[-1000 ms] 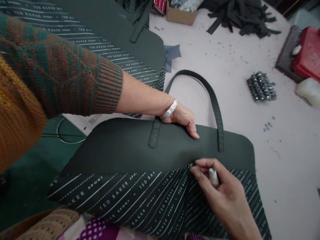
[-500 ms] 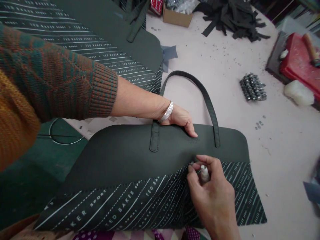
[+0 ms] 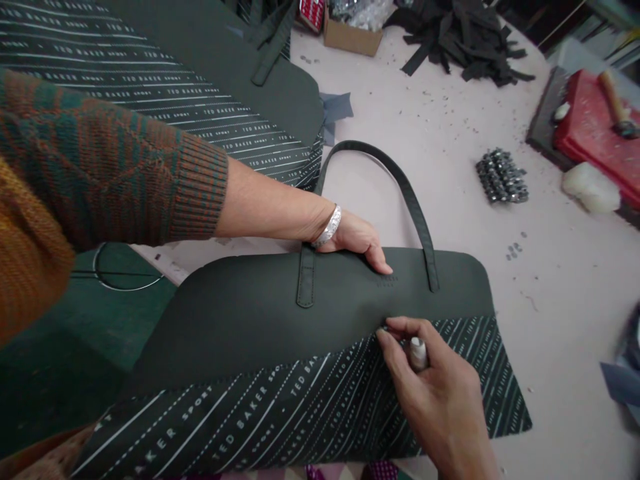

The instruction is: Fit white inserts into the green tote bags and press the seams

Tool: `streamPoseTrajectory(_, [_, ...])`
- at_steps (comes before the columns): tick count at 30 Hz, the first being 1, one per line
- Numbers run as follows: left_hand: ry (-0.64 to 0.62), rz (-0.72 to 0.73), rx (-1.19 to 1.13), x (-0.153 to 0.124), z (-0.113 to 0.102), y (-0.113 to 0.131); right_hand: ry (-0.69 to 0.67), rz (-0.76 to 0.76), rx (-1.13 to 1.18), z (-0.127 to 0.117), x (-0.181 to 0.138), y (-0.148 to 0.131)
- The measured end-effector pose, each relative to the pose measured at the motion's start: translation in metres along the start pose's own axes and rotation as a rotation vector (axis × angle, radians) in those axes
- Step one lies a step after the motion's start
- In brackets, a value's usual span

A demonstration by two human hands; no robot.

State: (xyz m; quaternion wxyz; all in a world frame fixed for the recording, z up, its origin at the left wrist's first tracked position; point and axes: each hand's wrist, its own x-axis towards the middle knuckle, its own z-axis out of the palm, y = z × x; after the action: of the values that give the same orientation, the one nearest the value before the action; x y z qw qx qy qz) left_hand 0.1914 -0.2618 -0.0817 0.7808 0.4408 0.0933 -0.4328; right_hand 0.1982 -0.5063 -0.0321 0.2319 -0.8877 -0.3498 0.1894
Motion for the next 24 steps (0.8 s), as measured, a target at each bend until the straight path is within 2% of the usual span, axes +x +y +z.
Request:
streamPoseTrajectory(5, [-0.024,-0.093,-0.027,0.0,-0.003,-0.001,-0.107,0.121,0.178,-0.005,0.003,0.007])
streamPoseTrajectory(12, [-0.029,-0.072,-0.055,-0.003,-0.003,-0.003,-0.1,0.26,0.355,-0.008,0.0,0.003])
streamPoseTrajectory(17, [-0.032,-0.043,-0.023,-0.003,-0.004,-0.003,-0.1,0.287,0.376,-0.008,0.001,0.002])
streamPoseTrajectory(24, [-0.035,-0.044,-0.022,-0.002,-0.004,-0.002,-0.107,0.274,0.423,-0.007,0.007,0.014])
